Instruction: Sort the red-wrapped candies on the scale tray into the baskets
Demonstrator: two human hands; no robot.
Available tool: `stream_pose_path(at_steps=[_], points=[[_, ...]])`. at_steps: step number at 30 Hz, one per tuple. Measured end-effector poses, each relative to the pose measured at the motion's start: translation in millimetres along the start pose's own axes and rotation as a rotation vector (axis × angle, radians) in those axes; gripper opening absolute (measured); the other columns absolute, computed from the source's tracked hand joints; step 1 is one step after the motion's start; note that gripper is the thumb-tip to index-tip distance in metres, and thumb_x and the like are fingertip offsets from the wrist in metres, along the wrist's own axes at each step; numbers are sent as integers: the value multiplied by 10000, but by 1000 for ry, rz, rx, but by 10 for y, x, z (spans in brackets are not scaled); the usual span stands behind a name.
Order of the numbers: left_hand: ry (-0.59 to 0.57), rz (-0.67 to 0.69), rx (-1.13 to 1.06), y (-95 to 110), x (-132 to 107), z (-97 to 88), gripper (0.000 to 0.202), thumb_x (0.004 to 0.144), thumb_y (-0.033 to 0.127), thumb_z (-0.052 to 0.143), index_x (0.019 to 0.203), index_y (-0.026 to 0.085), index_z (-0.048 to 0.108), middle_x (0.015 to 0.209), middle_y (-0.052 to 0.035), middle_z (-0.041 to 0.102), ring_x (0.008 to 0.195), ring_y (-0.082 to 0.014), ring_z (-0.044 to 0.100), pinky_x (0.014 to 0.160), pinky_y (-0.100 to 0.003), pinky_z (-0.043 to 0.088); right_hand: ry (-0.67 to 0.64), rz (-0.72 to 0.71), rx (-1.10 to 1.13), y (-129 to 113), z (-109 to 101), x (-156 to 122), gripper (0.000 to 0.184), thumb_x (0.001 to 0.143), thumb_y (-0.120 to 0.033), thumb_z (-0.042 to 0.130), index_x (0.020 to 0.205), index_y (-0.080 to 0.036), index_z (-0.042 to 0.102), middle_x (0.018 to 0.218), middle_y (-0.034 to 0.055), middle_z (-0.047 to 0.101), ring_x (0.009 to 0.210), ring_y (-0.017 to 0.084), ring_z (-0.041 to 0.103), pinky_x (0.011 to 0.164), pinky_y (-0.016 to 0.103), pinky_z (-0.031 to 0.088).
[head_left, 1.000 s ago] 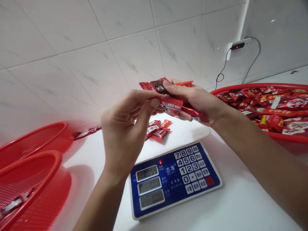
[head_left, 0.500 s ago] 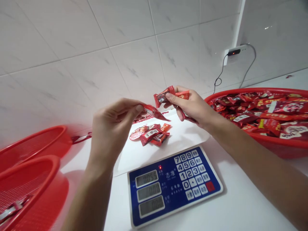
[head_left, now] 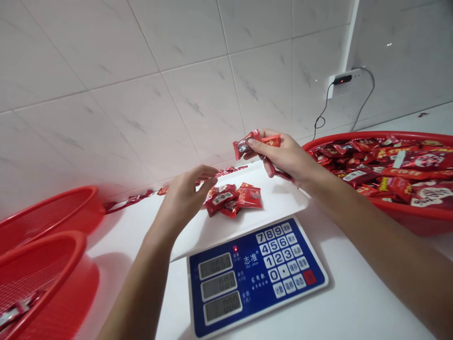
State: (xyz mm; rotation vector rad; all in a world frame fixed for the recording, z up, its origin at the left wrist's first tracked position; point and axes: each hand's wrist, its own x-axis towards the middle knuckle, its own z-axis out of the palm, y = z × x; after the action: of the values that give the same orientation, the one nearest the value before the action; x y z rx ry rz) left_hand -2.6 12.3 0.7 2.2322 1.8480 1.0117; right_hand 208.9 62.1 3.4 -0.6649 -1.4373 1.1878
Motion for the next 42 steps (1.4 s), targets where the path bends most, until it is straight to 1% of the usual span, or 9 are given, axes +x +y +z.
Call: stream_pose_path(at_steps=[3, 8, 14, 17, 19, 24, 27, 31, 42], points=[[-99, 25, 92, 43, 108, 53, 251, 882, 308, 491, 1008, 212, 686, 1084, -90, 735, 994, -240, 686, 888, -395, 524, 4, -15, -2, -5, -47, 15, 224, 859, -355, 677, 745, -182, 594, 671, 17, 681, 290, 22, 341, 258, 189, 136], [-486, 39, 329, 245, 428, 225, 218, 762, 273, 631, 960, 257, 722, 944, -43, 763, 817, -235, 703, 706, -317, 521, 5, -43, -4, -23, -93, 32, 221, 858, -365, 676, 762, -187, 586, 727, 43, 702, 306, 35, 371, 275, 201, 146], [-619, -64, 401, 410, 647, 322, 328, 599, 234, 736, 926, 220, 735, 859, -45, 756, 753, -243, 675, 631, -295, 488, -23, -41, -14, -85, -116, 30, 195, 890, -325, 650, 785, -180, 575, 777, 46, 710, 333, 24, 360, 291, 193, 183], [-546, -109, 416, 374, 610, 210, 325, 621, 239, 728, 942, 191, 733, 941, -72, 748, 828, -255, 666, 687, -313, 496, -24, -44, -24, -93, -150, 44, 173, 893, -316, 648, 809, -180, 581, 840, 57, 716, 361, 28, 383, 296, 193, 187], [-389, -123, 356, 335, 505, 103, 360, 707, 286, 686, 1051, 180, 708, 1040, -94, 728, 899, -252, 657, 745, -329, 504, -18, -47, -18, -86, -161, 53, 173, 896, -327, 643, 823, -180, 588, 865, 63, 715, 382, 33, 402, 300, 191, 198], [89, -109, -293, 337, 118, -85, 408, 710, 366, 745, 1085, 207, 713, 997, -66, 724, 879, -221, 679, 752, -319, 546, -31, -8, 83, -93, -88, 37, 185, 941, -341, 573, 902, -167, 622, 903, 72, 704, 416, 32, 416, 329, 179, 281], [124, -45, -393, 389, -24, -116, 381, 711, 351, 767, 1062, 207, 728, 952, -49, 728, 867, -216, 687, 777, -334, 561, -65, 32, 149, -151, -8, -13, 227, 966, -376, 530, 970, -171, 625, 915, 65, 690, 456, 37, 474, 354, 167, 323], [120, 67, -294, 419, -83, -119, 342, 753, 304, 751, 1078, 201, 731, 1002, -64, 722, 909, -221, 686, 863, -370, 554, -115, 65, 170, -224, 68, -81, 242, 954, -407, 553, 961, -174, 618, 894, 53, 678, 503, 47, 527, 356, 155, 326], [240, 190, -32, 510, -117, -60, 292, 761, 157, 749, 1051, 187, 734, 982, -56, 684, 886, -206, 677, 863, -359, 550, -139, -30, 114, -80, 121, -107, 178, 896, -336, 655, 831, -182, 592, 635, -16, 576, 389, 46, 373, 346, 208, 256]])
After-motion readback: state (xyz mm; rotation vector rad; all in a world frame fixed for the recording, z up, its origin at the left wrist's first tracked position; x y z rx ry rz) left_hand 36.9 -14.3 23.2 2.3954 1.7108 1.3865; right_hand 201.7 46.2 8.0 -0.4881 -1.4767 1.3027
